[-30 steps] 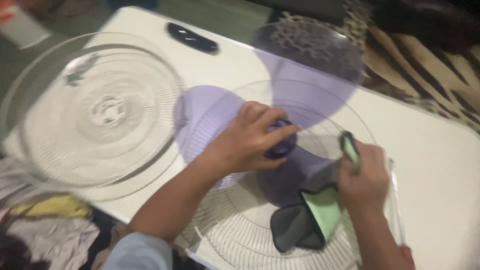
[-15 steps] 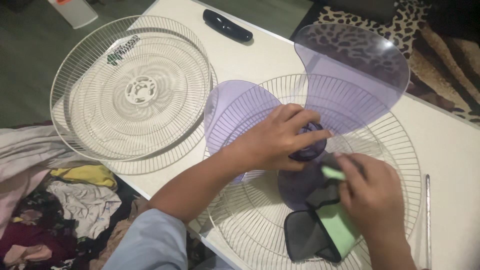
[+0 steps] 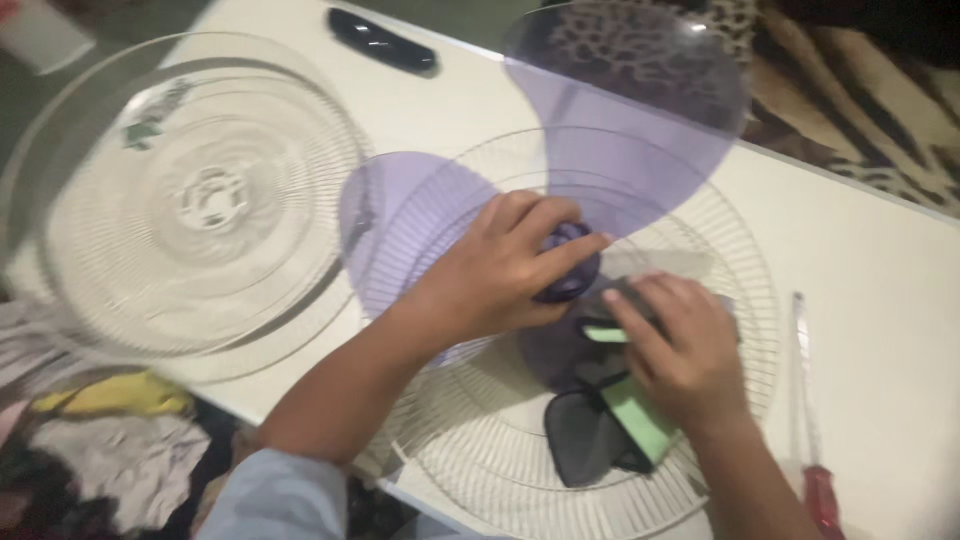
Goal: The person wipes the blades and central hub of a purple fan blade assembly with a two-sided cloth. The fan blade is placed on a white table next to a fan cage. The person rotates the blade to clean different sections.
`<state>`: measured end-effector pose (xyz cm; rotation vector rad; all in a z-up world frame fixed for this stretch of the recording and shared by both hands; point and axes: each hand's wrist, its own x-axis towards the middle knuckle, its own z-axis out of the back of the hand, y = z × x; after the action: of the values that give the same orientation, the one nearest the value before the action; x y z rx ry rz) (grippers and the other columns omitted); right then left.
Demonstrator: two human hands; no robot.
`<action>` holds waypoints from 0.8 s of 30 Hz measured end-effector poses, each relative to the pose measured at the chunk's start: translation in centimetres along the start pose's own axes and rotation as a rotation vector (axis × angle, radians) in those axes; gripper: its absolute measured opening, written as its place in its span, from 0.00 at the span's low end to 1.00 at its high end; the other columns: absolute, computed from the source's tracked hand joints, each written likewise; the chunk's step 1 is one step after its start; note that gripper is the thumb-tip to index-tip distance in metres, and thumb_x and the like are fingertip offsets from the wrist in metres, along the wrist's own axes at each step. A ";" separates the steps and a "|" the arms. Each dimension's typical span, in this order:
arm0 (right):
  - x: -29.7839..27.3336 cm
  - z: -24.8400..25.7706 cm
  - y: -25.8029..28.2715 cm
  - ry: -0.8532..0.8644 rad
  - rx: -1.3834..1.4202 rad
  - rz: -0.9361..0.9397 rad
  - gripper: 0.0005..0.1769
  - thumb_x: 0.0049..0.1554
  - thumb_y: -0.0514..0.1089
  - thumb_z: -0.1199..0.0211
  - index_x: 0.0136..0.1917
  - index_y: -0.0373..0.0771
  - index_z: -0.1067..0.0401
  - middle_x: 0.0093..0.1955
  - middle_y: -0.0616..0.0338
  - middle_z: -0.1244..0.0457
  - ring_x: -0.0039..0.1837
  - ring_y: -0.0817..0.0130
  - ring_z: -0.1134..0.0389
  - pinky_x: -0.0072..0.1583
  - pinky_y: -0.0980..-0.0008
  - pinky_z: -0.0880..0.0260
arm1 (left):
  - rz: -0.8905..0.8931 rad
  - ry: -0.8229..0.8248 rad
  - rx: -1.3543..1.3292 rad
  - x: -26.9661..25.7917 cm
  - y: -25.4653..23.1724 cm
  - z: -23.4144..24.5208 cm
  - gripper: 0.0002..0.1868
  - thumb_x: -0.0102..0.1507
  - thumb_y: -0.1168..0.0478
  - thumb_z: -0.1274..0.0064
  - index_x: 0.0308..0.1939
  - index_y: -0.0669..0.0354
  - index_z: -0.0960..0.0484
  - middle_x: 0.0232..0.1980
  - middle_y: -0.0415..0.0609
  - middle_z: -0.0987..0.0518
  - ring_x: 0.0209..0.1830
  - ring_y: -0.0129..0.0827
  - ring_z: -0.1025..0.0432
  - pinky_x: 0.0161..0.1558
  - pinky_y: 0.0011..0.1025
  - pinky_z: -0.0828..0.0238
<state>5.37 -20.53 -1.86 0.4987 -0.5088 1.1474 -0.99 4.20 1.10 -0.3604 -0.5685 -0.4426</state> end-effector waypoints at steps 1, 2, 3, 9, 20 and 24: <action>0.2 0.1 0.1 0.001 -0.006 -0.016 0.31 0.41 0.33 0.34 0.61 0.39 0.26 0.59 0.50 0.35 0.62 0.50 0.32 0.60 0.50 0.33 | -0.005 0.000 -0.013 0.1 0.0 0.0 0.37 0.50 0.56 0.29 0.64 0.52 0.21 0.64 0.51 0.30 0.64 0.48 0.37 0.65 0.45 0.34; 0.3 0.2 0.2 0.002 -0.013 -0.032 0.32 0.40 0.33 0.33 0.61 0.39 0.26 0.59 0.51 0.35 0.61 0.50 0.32 0.60 0.51 0.33 | -0.010 0.000 -0.026 0.1 -0.1 -0.1 0.37 0.49 0.56 0.29 0.63 0.52 0.21 0.64 0.51 0.30 0.63 0.48 0.37 0.65 0.46 0.35; 0.2 0.2 0.3 0.002 -0.015 -0.053 0.32 0.40 0.34 0.33 0.61 0.39 0.26 0.58 0.51 0.35 0.61 0.51 0.32 0.60 0.51 0.33 | -0.015 0.007 -0.040 0.1 -0.1 -0.2 0.38 0.49 0.56 0.29 0.63 0.53 0.21 0.64 0.52 0.30 0.62 0.49 0.37 0.64 0.46 0.35; -0.2 0.0 -0.3 0.007 -0.086 -0.349 0.23 0.46 0.37 0.35 0.57 0.38 0.26 0.53 0.52 0.35 0.57 0.52 0.33 0.60 0.52 0.35 | 0.023 0.013 -0.043 0.4 0.1 -0.2 0.35 0.49 0.56 0.29 0.61 0.50 0.20 0.61 0.51 0.30 0.60 0.51 0.37 0.62 0.47 0.33; -0.8 -0.7 -2.5 -0.079 0.109 -0.767 0.11 0.57 0.40 0.39 0.53 0.37 0.26 0.49 0.49 0.34 0.49 0.47 0.30 0.50 0.55 0.31 | 0.081 0.101 -0.098 0.5 1.3 -0.8 0.34 0.48 0.54 0.28 0.59 0.53 0.19 0.59 0.54 0.29 0.59 0.53 0.37 0.61 0.46 0.32; -0.7 -0.6 -2.0 -0.031 -0.023 -0.609 0.15 0.53 0.38 0.37 0.54 0.35 0.26 0.48 0.50 0.34 0.51 0.51 0.31 0.54 0.56 0.31 | 0.107 0.124 -0.124 0.5 1.3 -1.1 0.35 0.47 0.54 0.28 0.59 0.53 0.19 0.58 0.55 0.28 0.59 0.53 0.37 0.60 0.46 0.30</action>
<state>7.06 -21.36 -2.96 0.5993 -0.3586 0.5506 0.47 4.64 0.30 -0.4768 -0.3996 -0.3948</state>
